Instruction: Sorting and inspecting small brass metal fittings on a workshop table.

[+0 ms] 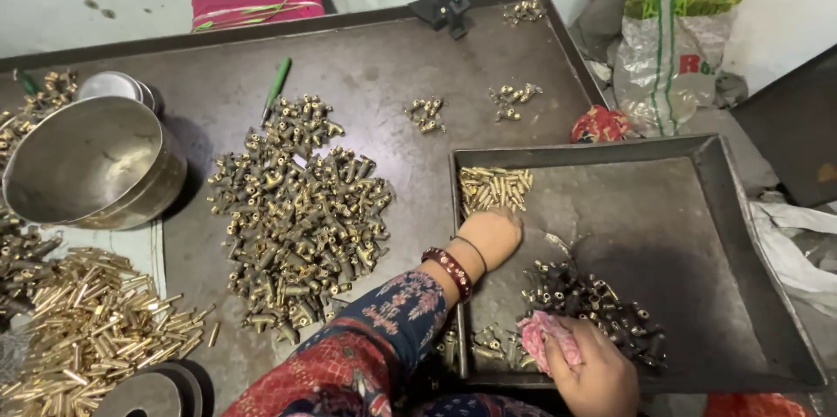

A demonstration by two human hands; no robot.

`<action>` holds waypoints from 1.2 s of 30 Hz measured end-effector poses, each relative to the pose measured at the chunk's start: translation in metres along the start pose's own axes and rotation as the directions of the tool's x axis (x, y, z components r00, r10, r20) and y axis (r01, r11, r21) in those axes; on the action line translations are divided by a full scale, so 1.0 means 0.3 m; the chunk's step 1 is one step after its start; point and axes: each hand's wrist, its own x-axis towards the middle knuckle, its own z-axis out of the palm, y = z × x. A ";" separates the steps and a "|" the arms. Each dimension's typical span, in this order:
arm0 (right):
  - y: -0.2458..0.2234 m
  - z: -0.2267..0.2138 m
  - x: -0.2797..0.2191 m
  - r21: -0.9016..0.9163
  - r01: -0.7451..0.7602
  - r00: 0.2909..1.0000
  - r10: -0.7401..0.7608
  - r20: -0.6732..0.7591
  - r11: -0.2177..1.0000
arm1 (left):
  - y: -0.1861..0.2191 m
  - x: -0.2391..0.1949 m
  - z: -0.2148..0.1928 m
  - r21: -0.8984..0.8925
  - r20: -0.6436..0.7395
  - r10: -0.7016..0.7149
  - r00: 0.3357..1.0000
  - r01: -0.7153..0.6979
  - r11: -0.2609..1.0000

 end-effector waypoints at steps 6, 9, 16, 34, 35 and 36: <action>-0.028 -0.010 0.008 0.008 -0.109 0.993 0.108 0.047 0.994 | 0.113 -0.247 -0.287 -0.653 -0.245 -0.276 0.929 0.052 0.756; -0.113 -0.098 0.119 0.863 0.224 0.918 -0.396 -0.031 0.452 | 0.167 -0.433 -0.392 -0.828 -0.191 -0.395 0.898 0.069 0.556; -0.289 -0.073 0.031 0.337 0.481 0.877 -0.440 -0.193 0.810 | 0.309 -0.619 -0.332 -0.805 0.400 -0.364 0.841 0.132 -0.578; 0.143 -0.012 0.002 0.710 -0.241 0.966 0.097 0.238 0.661 | 0.145 -0.828 -0.450 -0.964 0.255 -0.448 0.857 0.188 -0.189; 0.137 -0.036 0.010 0.489 -0.209 0.969 0.110 0.223 0.847 | 0.120 -0.875 -0.440 -0.962 0.135 -0.575 0.807 0.245 0.119; 0.131 -0.059 0.018 0.226 -0.165 0.971 0.118 0.208 0.960 | 0.093 -0.922 -0.430 -0.857 -0.022 -0.651 0.759 0.321 0.403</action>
